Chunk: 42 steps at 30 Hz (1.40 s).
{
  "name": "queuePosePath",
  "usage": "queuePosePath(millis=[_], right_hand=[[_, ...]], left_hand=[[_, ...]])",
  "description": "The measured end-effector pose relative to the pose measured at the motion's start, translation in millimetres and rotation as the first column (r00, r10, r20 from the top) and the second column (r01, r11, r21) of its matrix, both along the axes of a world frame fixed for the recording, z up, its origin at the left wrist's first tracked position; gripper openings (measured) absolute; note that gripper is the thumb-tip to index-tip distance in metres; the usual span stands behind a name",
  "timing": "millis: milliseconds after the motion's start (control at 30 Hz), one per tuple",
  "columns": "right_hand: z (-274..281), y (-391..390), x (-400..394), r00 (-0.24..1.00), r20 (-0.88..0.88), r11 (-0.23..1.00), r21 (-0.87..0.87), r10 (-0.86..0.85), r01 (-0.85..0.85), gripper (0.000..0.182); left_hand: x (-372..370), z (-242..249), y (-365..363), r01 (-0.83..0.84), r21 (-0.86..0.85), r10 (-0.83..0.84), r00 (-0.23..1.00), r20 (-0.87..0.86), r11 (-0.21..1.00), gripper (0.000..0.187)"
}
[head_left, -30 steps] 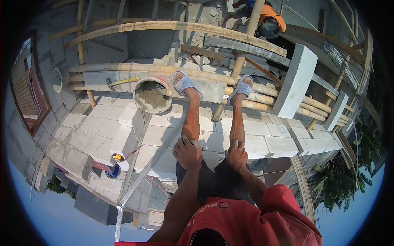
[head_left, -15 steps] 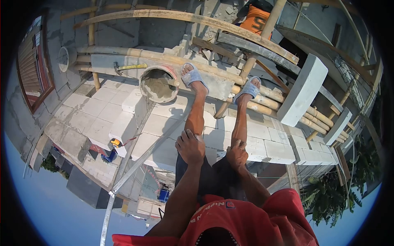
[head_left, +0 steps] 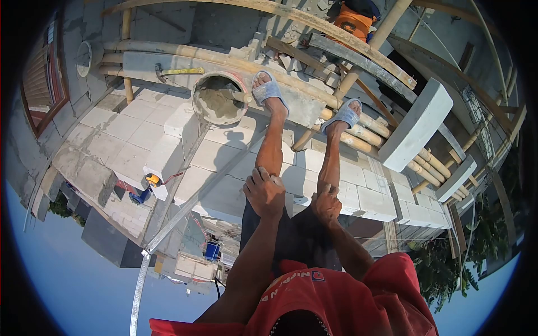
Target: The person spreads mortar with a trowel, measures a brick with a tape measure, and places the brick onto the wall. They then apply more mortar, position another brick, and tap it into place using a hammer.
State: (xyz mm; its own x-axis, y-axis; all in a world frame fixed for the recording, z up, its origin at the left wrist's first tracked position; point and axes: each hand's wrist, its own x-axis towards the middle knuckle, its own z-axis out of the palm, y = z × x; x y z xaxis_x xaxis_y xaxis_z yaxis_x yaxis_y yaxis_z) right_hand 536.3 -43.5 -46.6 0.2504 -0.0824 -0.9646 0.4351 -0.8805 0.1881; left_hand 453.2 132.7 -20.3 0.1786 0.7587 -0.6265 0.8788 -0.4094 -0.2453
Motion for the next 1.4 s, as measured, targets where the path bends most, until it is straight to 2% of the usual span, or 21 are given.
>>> queuePosePath(millis=[67, 167, 200, 267, 333, 400, 467, 533, 567, 600, 667, 767, 800, 900, 933, 1033, 1167, 1267, 1400], right_hand=[[-1.2, -2.4, 0.3, 1.0, -0.019, 1.0, -0.01, 0.02, -0.02, 0.073], [-12.1, -19.6, -0.9, 0.993, -0.008, 0.989, 0.089, 0.117, -0.116, 0.07], [-22.9, -24.6, 4.0, 0.983, -0.106, 0.987, 0.074, 0.151, -0.143, 0.067], [-68.2, -24.8, 30.7, 0.931, -0.299, 0.978, 0.053, 0.21, -0.203, 0.062], [-110.9, 3.7, 76.1, 0.9, -0.343, 0.963, 0.092, 0.269, -0.253, 0.058], [-161.1, 50.8, 111.8, 0.92, -0.305, 0.952, 0.252, 0.247, -0.172, 0.062], [-201.5, 110.7, 142.2, 0.901, -0.286, 0.915, 0.335, 0.326, -0.225, 0.075], [-258.5, 137.6, 154.2, 0.947, -0.202, 0.866, 0.484, 0.248, -0.124, 0.082], [-245.8, 177.7, 166.0, 0.951, -0.286, 0.924, 0.383, 0.119, 0.0, 0.083], [-231.3, 207.7, 173.9, 0.933, -0.355, 0.944, 0.287, -0.053, 0.162, 0.072], [-265.4, 237.5, 172.1, 0.936, -0.351, 0.955, 0.285, 0.019, 0.088, 0.081], [-283.3, 270.3, 158.9, 0.941, -0.302, 0.928, 0.37, 0.152, -0.031, 0.078], [-283.6, 277.9, 155.7, 0.933, -0.316, 0.944, 0.323, 0.171, -0.064, 0.075], [-242.4, 290.0, 143.4, 0.938, -0.299, 0.942, 0.328, 0.173, -0.069, 0.063], [-251.6, 284.0, 135.7, 0.933, -0.302, 0.924, 0.377, 0.193, -0.069, 0.067], [-259.5, 279.2, 122.6, 0.904, -0.371, 0.928, 0.366, 0.215, -0.071, 0.076], [-265.5, 273.7, 113.9, 0.888, -0.42, 0.944, 0.326, 0.187, -0.045, 0.078], [-271.9, 265.0, 111.5, 0.888, -0.419, 0.937, 0.347, 0.191, -0.038, 0.079], [-278.1, 252.2, 112.2, 0.92, -0.334, 0.913, 0.404, 0.206, -0.058, 0.079]], left_hand=[[0.0, 1.4, 0.1, -0.011, -0.013, 0.011, 1.0, -0.003, 1.0, 0.045], [-0.2, 1.5, 0.5, -0.017, -0.025, 0.017, 1.0, -0.008, 1.0, 0.046], [0.5, 2.1, 1.7, -0.011, -0.019, 0.011, 1.0, 0.002, 1.0, 0.045], [2.8, 3.2, 5.0, -0.002, -0.004, 0.003, 1.0, 0.02, 1.0, 0.042], [3.8, 3.7, 5.8, -0.005, 0.0, 0.005, 1.0, 0.026, 1.0, 0.042], [1.8, 4.8, 6.7, 0.0, 0.008, 0.0, 1.0, 0.03, 1.0, 0.041], [1.2, 3.4, 6.3, 0.003, 0.022, -0.004, 0.999, 0.04, 1.0, 0.041], [0.0, 0.4, 6.2, 0.01, 0.026, -0.011, 0.999, 0.051, 1.0, 0.041], [-1.2, 1.1, 5.5, 0.012, 0.03, -0.014, 0.998, 0.056, 0.999, 0.041], [-0.9, 2.4, 5.4, 0.0, 0.021, -0.001, 0.999, 0.046, 1.0, 0.04], [1.5, 2.2, 7.5, -0.016, 0.007, 0.015, 0.999, 0.035, 1.0, 0.04], [-0.4, 2.3, 6.6, 0.01, 0.033, -0.011, 0.999, 0.042, 0.999, 0.039], [-1.4, 1.4, 6.6, 0.02, 0.043, -0.022, 0.999, 0.041, 0.999, 0.039], [-3.5, 1.5, 3.7, 0.03, 0.052, -0.032, 0.999, 0.04, 0.998, 0.039], [-4.2, 1.7, 3.4, 0.023, 0.048, -0.025, 0.999, 0.04, 0.999, 0.04], [-4.6, 1.1, 5.3, 0.01, 0.043, -0.012, 0.999, 0.04, 0.999, 0.04], [-3.4, 1.6, 6.9, 0.002, 0.037, -0.003, 0.999, 0.038, 0.999, 0.04], [-2.5, 2.1, 7.4, -0.01, 0.021, 0.009, 0.999, 0.032, 1.0, 0.04], [-3.2, 0.7, 5.0, -0.002, 0.033, 0.0, 0.999, 0.037, 0.999, 0.039]])
